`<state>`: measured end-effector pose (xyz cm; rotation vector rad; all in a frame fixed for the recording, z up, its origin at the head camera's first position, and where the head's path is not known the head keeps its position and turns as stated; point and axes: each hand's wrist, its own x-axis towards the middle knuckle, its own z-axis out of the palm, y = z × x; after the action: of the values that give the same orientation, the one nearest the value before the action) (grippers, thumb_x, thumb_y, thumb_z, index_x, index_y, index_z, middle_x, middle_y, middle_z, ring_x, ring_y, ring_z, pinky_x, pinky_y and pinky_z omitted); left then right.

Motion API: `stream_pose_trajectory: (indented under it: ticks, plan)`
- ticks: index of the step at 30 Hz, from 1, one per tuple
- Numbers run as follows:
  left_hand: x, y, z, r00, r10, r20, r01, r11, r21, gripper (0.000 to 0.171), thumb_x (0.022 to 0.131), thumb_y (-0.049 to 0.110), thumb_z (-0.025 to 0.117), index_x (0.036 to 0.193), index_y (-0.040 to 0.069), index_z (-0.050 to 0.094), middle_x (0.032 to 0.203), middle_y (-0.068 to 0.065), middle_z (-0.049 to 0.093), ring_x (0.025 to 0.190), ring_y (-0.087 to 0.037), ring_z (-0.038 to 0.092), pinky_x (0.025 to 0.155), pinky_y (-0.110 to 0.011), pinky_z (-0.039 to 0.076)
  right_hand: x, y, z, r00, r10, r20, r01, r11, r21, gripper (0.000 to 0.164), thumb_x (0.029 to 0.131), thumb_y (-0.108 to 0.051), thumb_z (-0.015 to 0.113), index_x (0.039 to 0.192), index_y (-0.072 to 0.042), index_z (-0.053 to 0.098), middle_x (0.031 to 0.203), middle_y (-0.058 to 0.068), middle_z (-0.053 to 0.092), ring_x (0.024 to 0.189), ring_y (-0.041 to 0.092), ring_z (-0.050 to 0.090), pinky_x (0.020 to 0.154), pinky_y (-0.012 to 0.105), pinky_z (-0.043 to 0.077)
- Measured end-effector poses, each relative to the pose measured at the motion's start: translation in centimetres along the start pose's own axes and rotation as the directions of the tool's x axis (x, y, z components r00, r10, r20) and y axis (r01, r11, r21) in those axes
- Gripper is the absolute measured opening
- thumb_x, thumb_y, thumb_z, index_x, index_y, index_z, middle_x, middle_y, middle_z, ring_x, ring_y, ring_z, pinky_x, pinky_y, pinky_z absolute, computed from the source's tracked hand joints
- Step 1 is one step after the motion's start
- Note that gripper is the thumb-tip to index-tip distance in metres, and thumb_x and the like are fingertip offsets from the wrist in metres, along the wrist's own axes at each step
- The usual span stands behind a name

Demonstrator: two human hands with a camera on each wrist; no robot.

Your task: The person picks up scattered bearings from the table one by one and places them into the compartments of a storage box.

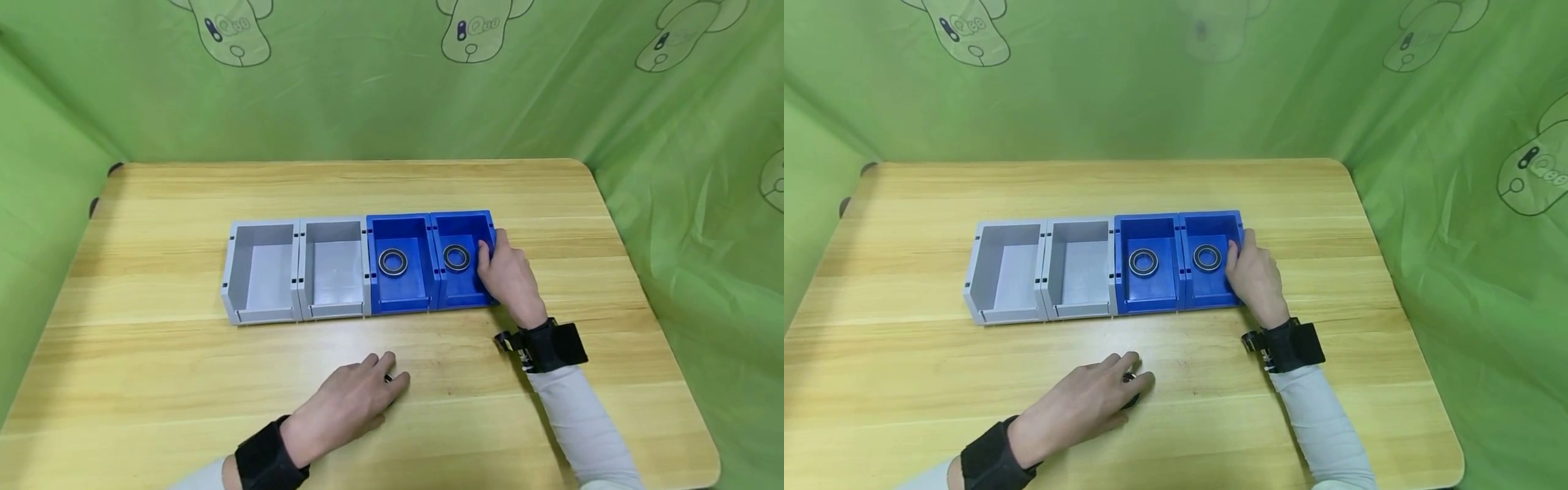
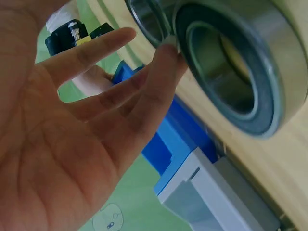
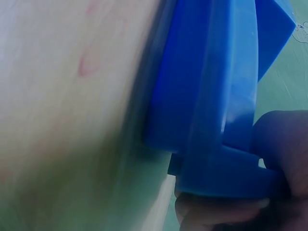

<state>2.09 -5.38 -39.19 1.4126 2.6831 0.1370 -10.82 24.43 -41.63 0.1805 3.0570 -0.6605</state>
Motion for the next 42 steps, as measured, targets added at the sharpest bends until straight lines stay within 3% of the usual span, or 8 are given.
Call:
stream_pose_trajectory:
  ticks: [3, 10, 16, 25, 29, 32, 36, 42]
  plan:
    - [0.0, 0.1, 0.4, 0.999, 0.013, -0.030, -0.011, 0.999, 0.050, 0.026, 0.089, 0.012, 0.075, 0.113, 0.018, 0.068, 0.100, -0.002, 0.063, 0.079, -0.013, 0.059, 0.058, -0.023, 0.053, 0.0, 0.1, 0.1, 1.000, -0.006, -0.008, 0.006, 1.000, -0.006, 0.040, 0.109, -0.028, 0.041, 0.122, 0.009, 0.048, 0.072, 0.028, 0.061, 0.056, 0.038, 0.064, 0.041, 0.037, 0.041]
    - [-0.1, 0.1, 0.8, 0.997, 0.036, -0.073, -0.028, 0.993, 0.111, 0.013, 0.090, 0.018, 0.075, 0.102, 0.018, 0.071, 0.092, 0.000, 0.060, 0.072, -0.013, 0.051, 0.057, -0.023, 0.046, 0.0, 0.1, 0.1, 1.000, -0.008, -0.012, 0.008, 1.000, -0.012, 0.042, 0.109, -0.029, 0.041, 0.124, 0.009, 0.048, 0.075, 0.030, 0.063, 0.059, 0.041, 0.066, 0.041, 0.038, 0.043]
    - [0.0, 0.1, 1.0, 0.991, 0.079, -0.110, -0.058, 0.981, 0.184, 0.018, 0.084, 0.005, 0.075, 0.098, 0.016, 0.072, 0.084, 0.001, 0.054, 0.066, -0.010, 0.045, 0.047, -0.020, 0.042, 0.0, 0.1, 0.0, 1.000, -0.013, -0.023, 0.013, 1.000, -0.016, 0.040, 0.109, -0.029, 0.041, 0.122, 0.009, 0.048, 0.072, 0.029, 0.062, 0.057, 0.040, 0.065, 0.040, 0.038, 0.041]
    - [0.0, 0.0, 0.9, 0.987, 0.111, -0.115, -0.084, 0.972, 0.221, 0.021, 0.084, 0.004, 0.071, 0.101, 0.017, 0.073, 0.083, 0.002, 0.051, 0.067, -0.011, 0.041, 0.039, -0.020, 0.030, 0.0, 0.2, 0.2, 1.000, -0.009, -0.025, 0.008, 1.000, -0.023, 0.041, 0.109, -0.029, 0.042, 0.122, 0.008, 0.049, 0.075, 0.029, 0.062, 0.061, 0.042, 0.067, 0.043, 0.042, 0.044]
    - [0.1, -0.3, 0.3, 0.983, 0.134, -0.127, -0.107, 0.975, 0.194, 0.021, 0.084, 0.007, 0.071, 0.102, 0.017, 0.073, 0.084, 0.001, 0.052, 0.070, -0.011, 0.043, 0.040, -0.019, 0.028, 0.0, 0.2, 0.1, 1.000, 0.003, -0.020, -0.004, 1.000, -0.022, 0.041, 0.109, -0.030, 0.042, 0.123, 0.008, 0.049, 0.077, 0.030, 0.063, 0.062, 0.042, 0.067, 0.044, 0.042, 0.045]
    - [0.1, -0.7, -0.3, 0.975, 0.134, -0.178, -0.104, 0.980, 0.173, 0.017, 0.081, 0.020, 0.076, 0.098, 0.018, 0.072, 0.083, 0.002, 0.052, 0.071, -0.010, 0.045, 0.040, -0.019, 0.029, -0.1, 0.1, 0.1, 1.000, 0.003, -0.025, -0.003, 1.000, -0.023, 0.040, 0.108, -0.030, 0.042, 0.121, 0.007, 0.049, 0.076, 0.030, 0.063, 0.063, 0.043, 0.067, 0.044, 0.043, 0.045]
    - [-0.1, -1.2, -1.5, 0.960, 0.117, -0.253, -0.076, 0.984, 0.164, 0.031, 0.077, 0.042, 0.082, 0.092, 0.017, 0.070, 0.082, 0.002, 0.049, 0.068, -0.009, 0.046, 0.040, -0.021, 0.033, -0.1, 0.1, 0.1, 1.000, 0.002, -0.029, -0.003, 1.000, -0.023, 0.039, 0.108, -0.030, 0.042, 0.120, 0.006, 0.049, 0.076, 0.029, 0.062, 0.063, 0.043, 0.067, 0.045, 0.043, 0.045]
    - [-0.3, -2.1, -3.7, 0.952, 0.060, -0.300, -0.027, 0.993, 0.113, 0.035, 0.081, 0.043, 0.080, 0.093, 0.012, 0.070, 0.082, 0.002, 0.050, 0.064, -0.008, 0.046, 0.040, -0.022, 0.037, -0.1, 0.0, -0.1, 1.000, 0.013, -0.017, -0.014, 0.999, -0.036, 0.041, 0.108, -0.031, 0.042, 0.122, 0.006, 0.049, 0.079, 0.030, 0.063, 0.066, 0.043, 0.067, 0.045, 0.044, 0.046]
